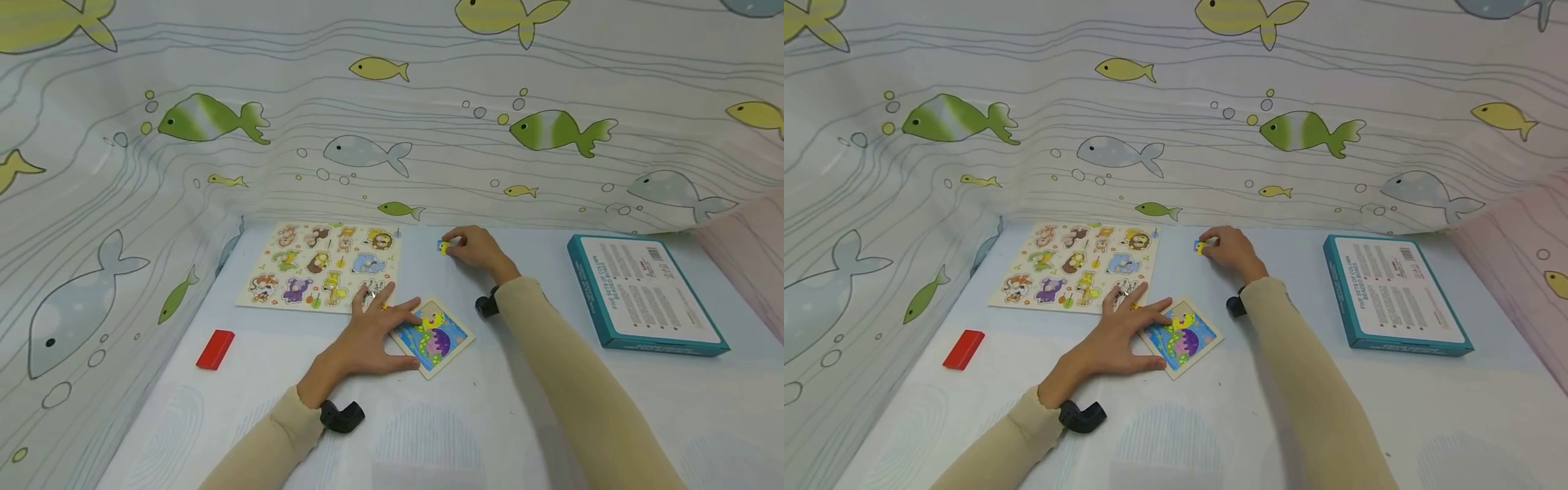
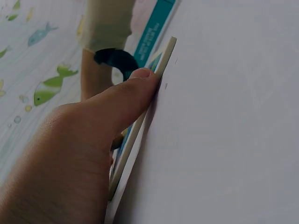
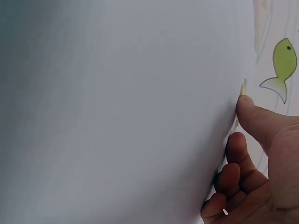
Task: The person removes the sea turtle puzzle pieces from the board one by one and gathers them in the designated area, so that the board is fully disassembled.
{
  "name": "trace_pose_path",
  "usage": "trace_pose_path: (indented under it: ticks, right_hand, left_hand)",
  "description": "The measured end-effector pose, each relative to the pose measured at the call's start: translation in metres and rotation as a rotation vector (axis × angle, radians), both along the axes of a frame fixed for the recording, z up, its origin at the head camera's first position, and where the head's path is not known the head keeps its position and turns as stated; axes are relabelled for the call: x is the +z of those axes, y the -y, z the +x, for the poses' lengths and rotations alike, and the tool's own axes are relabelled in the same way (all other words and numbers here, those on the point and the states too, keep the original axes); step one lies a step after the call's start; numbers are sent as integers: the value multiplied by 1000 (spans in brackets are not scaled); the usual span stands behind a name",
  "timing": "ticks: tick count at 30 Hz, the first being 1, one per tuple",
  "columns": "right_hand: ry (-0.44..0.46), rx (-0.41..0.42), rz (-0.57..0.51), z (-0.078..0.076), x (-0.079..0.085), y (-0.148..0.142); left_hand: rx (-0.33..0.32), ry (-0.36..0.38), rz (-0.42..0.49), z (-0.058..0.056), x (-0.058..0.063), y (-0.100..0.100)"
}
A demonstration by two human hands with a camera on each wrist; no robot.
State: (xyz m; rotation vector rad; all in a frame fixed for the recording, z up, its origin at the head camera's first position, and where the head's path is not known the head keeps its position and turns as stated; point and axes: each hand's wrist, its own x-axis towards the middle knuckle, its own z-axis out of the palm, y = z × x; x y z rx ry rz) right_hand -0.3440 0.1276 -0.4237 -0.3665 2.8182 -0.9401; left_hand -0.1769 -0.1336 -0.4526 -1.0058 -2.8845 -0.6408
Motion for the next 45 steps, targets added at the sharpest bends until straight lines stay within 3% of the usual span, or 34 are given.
trace_pose_path:
  ticks: [9,14,18,27,33,38,45]
  right_hand:
    - [-3,-10,-30,2,-3,-3]
    - [1,-3,-70,17,-1,-7]
    - [29,82,-113,36,1,-14]
    - [114,371,-137,85,6,-18]
    - [89,402,-96,105,4,-13]
    - [25,453,-102,108,3,-8]
    - [9,462,-80,112,0,-7]
  left_hand:
    - [16,7,28,-1,-5,-1]
    - [14,0,32,-3,-5,0]
    - [15,2,24,-5,-3,-1]
    - [34,-1,0,-3,0,-5]
    - [43,-1,-2,-2,-1,-7]
    - [40,-13,-7,-3,-1,-6]
    - [21,-17,15,-2,-4,-6]
